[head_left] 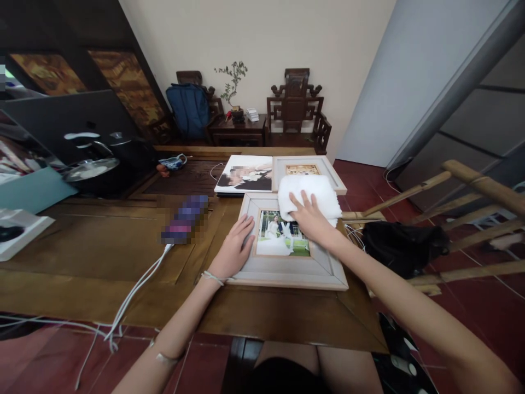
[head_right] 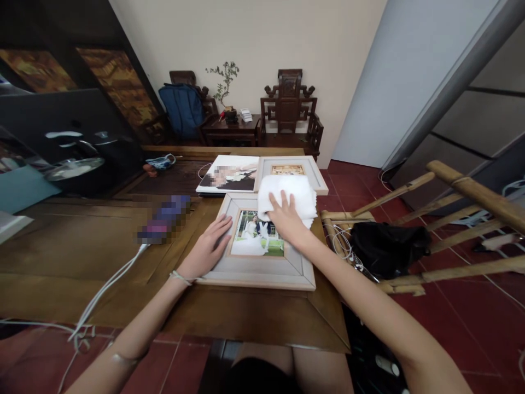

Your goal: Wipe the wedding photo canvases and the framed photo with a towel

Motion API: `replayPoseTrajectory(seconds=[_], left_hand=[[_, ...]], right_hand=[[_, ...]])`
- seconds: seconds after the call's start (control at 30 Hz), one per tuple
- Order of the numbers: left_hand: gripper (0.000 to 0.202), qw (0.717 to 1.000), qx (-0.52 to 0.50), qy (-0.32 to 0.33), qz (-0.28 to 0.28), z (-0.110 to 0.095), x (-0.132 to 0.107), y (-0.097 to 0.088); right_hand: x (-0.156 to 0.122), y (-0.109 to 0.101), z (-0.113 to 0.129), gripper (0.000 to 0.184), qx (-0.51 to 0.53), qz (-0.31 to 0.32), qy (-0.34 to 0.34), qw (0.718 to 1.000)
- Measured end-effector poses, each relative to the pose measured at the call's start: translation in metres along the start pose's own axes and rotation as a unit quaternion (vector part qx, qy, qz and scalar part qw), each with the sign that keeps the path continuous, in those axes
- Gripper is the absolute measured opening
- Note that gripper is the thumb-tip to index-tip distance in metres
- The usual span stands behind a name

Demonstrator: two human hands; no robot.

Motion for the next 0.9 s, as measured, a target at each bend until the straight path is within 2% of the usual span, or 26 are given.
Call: replayPoseTrajectory(seconds=[0.1,0.2,0.3,0.4,0.5,0.63,0.7,0.8,0.9], left_hand=[[0.041,1.000,0.003,-0.004,-0.002,0.000,0.000,0.000],[0.041,1.000,0.007,-0.003,-0.008,-0.001,-0.001,0.001],[0.042,1.000,0.017,-0.006,-0.005,0.000,-0.001,0.001],[0.044,0.999,0.033,-0.006,0.005,0.001,-0.001,0.002],[0.044,0.999,0.048,-0.002,0.019,0.001,-0.001,0.003],[0.045,0.998,0.054,0.008,0.027,0.000,-0.001,0.002],[0.045,0.998,0.053,0.008,0.032,0.000,-0.002,0.002],[0.045,0.998,0.050,0.001,0.036,0.001,-0.002,0.001],[0.045,0.999,0.043,-0.001,0.030,0.001,-0.003,0.001]], right_hand=[[-0.017,-0.009,0.014,0.040,0.005,0.040,-0.013,0.999],[-0.058,-0.040,0.035,0.039,0.034,0.090,-0.039,0.995],[-0.099,-0.071,0.054,0.046,0.102,0.165,-0.124,0.973],[-0.117,-0.082,0.062,0.046,0.147,0.172,-0.157,0.961],[-0.104,-0.064,0.058,0.048,0.157,0.122,-0.124,0.972],[-0.056,-0.021,0.028,0.049,0.102,0.029,-0.027,0.994],[-0.030,-0.005,0.010,0.052,0.068,0.001,0.006,0.998],[-0.004,0.004,-0.006,0.051,0.031,-0.023,0.036,0.999],[-0.005,0.000,0.001,0.045,0.013,0.000,0.008,1.000]])
Point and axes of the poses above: each hand's wrist, its own x-axis towards the middle knuckle, its own y-axis out of the palm, z = x × y, the point moved 4 cm from there along x, towards the middle knuckle, and after that the axes turned 13 degrees about -x, right-handed, at the moved point
